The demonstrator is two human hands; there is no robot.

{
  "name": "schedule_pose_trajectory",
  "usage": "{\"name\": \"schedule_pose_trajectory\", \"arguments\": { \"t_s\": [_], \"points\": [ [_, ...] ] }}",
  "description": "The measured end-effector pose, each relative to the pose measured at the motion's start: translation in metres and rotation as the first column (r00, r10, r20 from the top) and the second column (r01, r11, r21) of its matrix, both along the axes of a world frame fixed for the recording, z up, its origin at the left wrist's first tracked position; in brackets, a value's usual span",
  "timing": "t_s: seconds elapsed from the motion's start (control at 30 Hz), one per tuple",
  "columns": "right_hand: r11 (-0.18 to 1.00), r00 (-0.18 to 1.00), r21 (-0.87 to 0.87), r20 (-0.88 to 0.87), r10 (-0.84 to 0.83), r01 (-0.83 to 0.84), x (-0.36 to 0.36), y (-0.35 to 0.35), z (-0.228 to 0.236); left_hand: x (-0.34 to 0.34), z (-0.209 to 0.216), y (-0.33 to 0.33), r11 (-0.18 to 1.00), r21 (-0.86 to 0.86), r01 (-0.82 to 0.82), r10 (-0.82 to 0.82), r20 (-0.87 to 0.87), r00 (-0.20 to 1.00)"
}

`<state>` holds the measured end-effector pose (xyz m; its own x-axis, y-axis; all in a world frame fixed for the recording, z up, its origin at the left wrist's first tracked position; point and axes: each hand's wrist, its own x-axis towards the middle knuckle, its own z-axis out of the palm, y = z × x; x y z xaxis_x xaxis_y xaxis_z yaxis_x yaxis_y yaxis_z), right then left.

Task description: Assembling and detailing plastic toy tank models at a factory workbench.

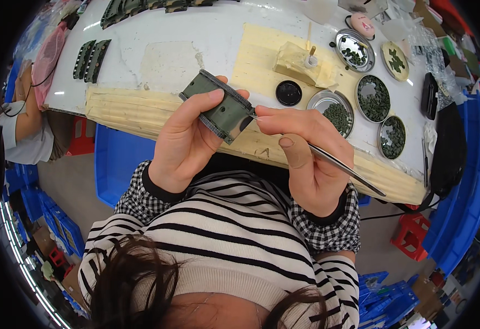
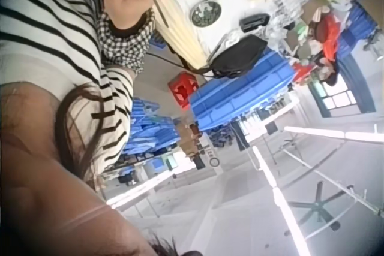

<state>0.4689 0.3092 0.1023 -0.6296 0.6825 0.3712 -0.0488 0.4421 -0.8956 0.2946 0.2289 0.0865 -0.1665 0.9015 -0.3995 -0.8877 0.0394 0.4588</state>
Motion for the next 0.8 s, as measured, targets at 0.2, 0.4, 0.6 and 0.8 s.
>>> {"name": "schedule_pose_trajectory", "arguments": {
  "t_s": [0.2,0.4,0.6,0.8],
  "points": [
    [1.000,1.000,-0.012,-0.016,-0.020,0.020,0.0001,-0.0007,-0.0028,0.0004,-0.0014,0.0010,1.000,0.006,0.005,-0.006,0.007,1.000],
    [1.000,1.000,-0.003,-0.002,-0.013,0.013,-0.0003,0.0007,-0.0043,-0.0003,-0.0024,0.0010,1.000,0.001,0.002,-0.002,0.017,1.000],
    [0.999,1.000,0.043,0.026,-0.010,0.009,-0.0007,0.0006,-0.0032,-0.0004,-0.0047,0.0003,1.000,-0.004,0.006,-0.005,0.019,1.000],
    [0.993,0.997,0.121,0.079,-0.007,-0.003,-0.0008,-0.0002,0.0011,0.0006,-0.0052,0.0001,1.000,-0.007,0.000,0.000,0.016,1.000]
  ]
}}
